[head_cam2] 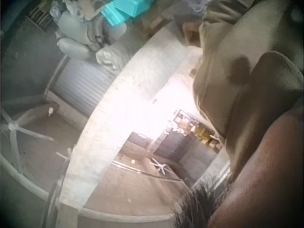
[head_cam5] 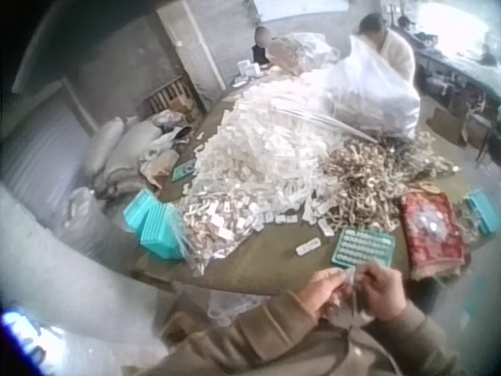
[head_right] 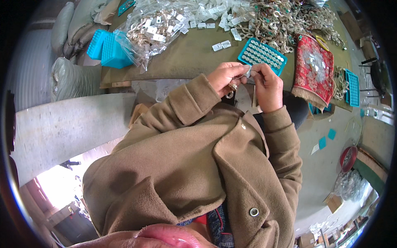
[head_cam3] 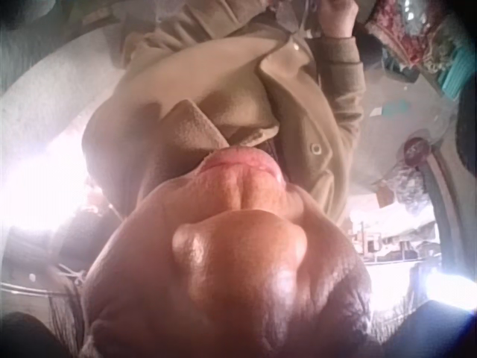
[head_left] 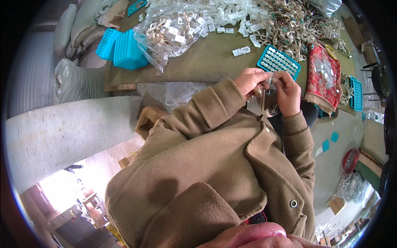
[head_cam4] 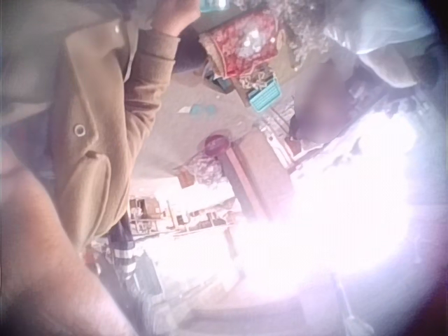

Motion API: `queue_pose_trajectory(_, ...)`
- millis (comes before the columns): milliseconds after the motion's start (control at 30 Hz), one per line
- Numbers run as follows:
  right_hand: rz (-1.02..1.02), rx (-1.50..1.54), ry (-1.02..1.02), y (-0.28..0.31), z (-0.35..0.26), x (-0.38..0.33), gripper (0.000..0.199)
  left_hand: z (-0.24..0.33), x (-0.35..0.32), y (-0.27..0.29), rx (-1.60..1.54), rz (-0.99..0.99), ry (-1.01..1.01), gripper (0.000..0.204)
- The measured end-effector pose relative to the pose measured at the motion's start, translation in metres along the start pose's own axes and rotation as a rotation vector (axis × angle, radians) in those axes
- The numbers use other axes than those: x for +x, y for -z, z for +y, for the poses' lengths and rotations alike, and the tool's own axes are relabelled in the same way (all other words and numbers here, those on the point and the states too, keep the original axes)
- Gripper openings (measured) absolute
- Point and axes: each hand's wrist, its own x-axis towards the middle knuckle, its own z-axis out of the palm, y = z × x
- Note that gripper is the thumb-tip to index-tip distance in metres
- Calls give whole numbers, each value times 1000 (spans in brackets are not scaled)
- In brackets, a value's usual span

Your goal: The person repeatedly picks small white LED modules and metal pins from a table, inserts the pins into the modules, and tests each unit by pressing a button to light a red LED. Completed units are placed into a blue tray. The person continues this cycle throughout the clip.

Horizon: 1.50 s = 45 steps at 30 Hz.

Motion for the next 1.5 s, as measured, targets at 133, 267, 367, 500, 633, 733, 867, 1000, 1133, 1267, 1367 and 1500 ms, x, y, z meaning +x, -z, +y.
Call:
queue_pose_trajectory(133,46,-217,230,-14,-20,15,9,18,-2,5,357,97,-238,20)
queue_pose_trajectory(267,-14,-169,302,-28,-47,47,15,60,-24,11,708,150,-538,18)
queue_pose_trajectory(367,-149,-38,259,-31,-60,74,19,101,-48,20,1168,285,-745,17)
queue_pose_trajectory(500,-279,55,106,-63,-55,122,21,159,-77,50,1638,504,-1019,17)
queue_pose_trajectory(633,-283,-112,178,-109,-39,166,32,199,-94,90,2092,621,-827,20)
queue_pose_trajectory(733,-165,-287,323,-143,-30,193,38,197,-100,106,2140,652,-1015,21)
queue_pose_trajectory(867,-76,-435,366,-176,-25,211,39,169,-112,109,2171,573,-929,22)
queue_pose_trajectory(1000,-61,-480,320,-191,-22,223,29,161,-121,111,2221,489,-779,34)
queue_pose_trajectory(1133,-38,-417,288,-194,-23,234,24,162,-127,119,2289,471,-786,25)
queue_pose_trajectory(1267,-87,-389,304,-190,-42,251,24,167,-133,127,2267,476,-831,22)
queue_pose_trajectory(1367,-167,-366,246,-186,-69,271,21,176,-146,133,2155,531,-897,23)
queue_pose_trajectory(1500,27,-228,363,-190,-102,286,19,188,-170,147,2042,684,-988,10)
